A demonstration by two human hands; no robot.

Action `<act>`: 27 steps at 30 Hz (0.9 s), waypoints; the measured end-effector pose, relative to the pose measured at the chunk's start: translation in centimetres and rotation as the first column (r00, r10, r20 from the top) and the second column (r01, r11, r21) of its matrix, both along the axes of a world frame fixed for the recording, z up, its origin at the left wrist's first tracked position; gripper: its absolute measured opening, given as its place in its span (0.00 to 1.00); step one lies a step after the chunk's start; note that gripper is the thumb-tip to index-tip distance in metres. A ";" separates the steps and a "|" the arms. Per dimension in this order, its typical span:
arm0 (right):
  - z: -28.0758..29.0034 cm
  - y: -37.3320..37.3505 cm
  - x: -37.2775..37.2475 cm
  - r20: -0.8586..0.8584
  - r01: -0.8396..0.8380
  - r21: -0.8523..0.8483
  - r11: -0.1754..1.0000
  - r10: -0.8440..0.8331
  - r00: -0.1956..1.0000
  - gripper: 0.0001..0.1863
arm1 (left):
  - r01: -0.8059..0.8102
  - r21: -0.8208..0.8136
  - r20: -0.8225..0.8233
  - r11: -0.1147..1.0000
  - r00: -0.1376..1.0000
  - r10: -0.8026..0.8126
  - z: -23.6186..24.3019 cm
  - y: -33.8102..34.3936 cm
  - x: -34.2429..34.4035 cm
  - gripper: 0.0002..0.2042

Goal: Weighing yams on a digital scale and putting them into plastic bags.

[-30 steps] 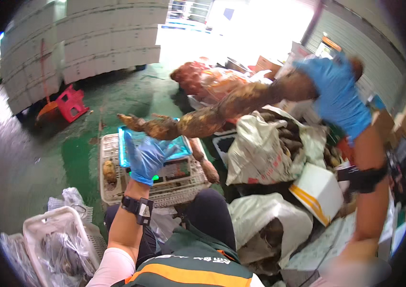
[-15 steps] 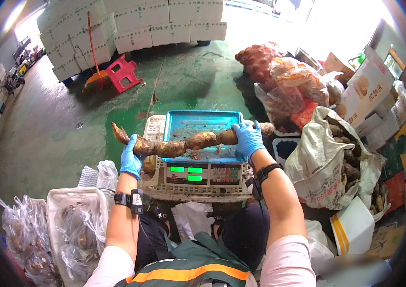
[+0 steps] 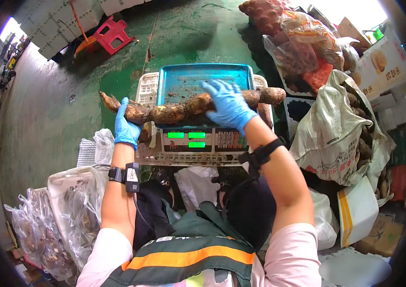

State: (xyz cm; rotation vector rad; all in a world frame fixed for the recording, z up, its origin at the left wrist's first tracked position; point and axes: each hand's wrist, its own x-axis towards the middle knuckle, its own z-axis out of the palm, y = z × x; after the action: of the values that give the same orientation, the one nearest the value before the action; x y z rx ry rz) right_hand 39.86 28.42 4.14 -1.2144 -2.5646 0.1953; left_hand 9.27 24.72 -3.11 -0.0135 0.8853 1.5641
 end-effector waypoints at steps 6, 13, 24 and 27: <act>-1.6 -0.2 -4.5 0.134 0.018 -0.030 0.999 -0.013 0.991 0.38 | -0.098 -0.002 -0.100 0.995 0.990 0.098 -0.2 -0.3 0.2 0.30; -2.0 -0.3 -5.7 0.311 0.047 -0.078 0.996 -0.021 0.950 0.33 | -0.096 0.006 -0.022 0.995 0.995 0.096 0.3 -0.8 0.6 0.25; -1.9 -1.0 -6.6 0.271 0.113 -0.040 0.993 -0.098 0.958 0.18 | -0.209 0.300 -0.443 0.931 0.834 0.330 7.2 -4.2 5.4 0.09; -1.9 -0.4 -7.4 0.295 0.192 -0.081 0.978 -0.161 0.942 0.16 | -0.093 0.376 -0.661 0.922 0.671 0.337 12.7 -5.9 8.9 0.12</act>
State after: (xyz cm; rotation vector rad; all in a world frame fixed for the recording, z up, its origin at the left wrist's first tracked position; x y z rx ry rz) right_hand 32.47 28.06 2.24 -1.6127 -2.6934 0.1280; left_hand 18.18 18.83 9.62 0.8124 1.2563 1.9614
